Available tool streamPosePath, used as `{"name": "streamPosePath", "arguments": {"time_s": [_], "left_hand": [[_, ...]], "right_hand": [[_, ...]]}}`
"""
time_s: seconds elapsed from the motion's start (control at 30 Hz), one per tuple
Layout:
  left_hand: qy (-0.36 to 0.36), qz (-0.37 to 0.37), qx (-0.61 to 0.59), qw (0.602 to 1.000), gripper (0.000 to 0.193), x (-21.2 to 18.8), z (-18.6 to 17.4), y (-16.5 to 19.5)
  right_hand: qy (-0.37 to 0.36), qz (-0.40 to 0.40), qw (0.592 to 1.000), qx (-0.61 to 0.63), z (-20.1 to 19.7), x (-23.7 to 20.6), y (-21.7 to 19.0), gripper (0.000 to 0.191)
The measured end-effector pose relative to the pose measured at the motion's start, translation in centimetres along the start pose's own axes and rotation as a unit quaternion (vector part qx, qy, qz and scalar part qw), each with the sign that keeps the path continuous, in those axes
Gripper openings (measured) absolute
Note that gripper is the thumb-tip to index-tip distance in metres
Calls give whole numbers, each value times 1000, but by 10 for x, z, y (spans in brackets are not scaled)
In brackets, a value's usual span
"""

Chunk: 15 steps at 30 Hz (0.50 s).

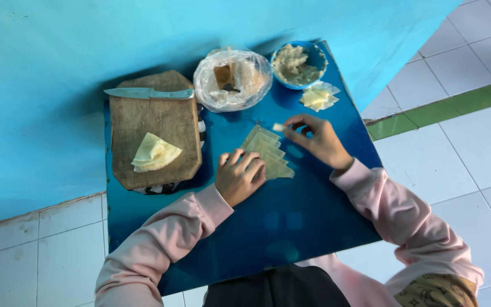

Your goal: The person folds thin square pastry wrappers into a layered diamond stack on a blue table, then spoons brown filling from a plastic-covered bowl onto a wrapper and folds the wrapper over the filling to form a filled parcel, repeating the process.

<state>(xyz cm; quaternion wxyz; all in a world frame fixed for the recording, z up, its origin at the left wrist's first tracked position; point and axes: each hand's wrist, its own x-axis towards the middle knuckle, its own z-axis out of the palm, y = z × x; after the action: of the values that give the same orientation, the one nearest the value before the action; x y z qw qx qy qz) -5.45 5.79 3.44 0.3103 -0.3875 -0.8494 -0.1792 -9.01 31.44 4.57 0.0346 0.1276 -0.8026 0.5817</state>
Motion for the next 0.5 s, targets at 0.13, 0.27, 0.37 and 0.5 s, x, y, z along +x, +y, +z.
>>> {"name": "streamPosePath", "arguments": {"time_s": [0.13,0.27,0.37,0.5], "left_hand": [[12,6,-11,1000,9,-9,-8,19],[18,17,-6,1000,8,-19,-14,35],[16,19,-2,1000,7,-30,-20,48],[25,23,17,999,8,-45,-23,62]], "right_hand": [[1,15,986,163,-36,-29,-19,27],[42,86,992,87,-64,-98,-46,25],[45,58,995,73,-79,-158,-61,21],[78,64,992,80,-84,-259,-63,19]]}}
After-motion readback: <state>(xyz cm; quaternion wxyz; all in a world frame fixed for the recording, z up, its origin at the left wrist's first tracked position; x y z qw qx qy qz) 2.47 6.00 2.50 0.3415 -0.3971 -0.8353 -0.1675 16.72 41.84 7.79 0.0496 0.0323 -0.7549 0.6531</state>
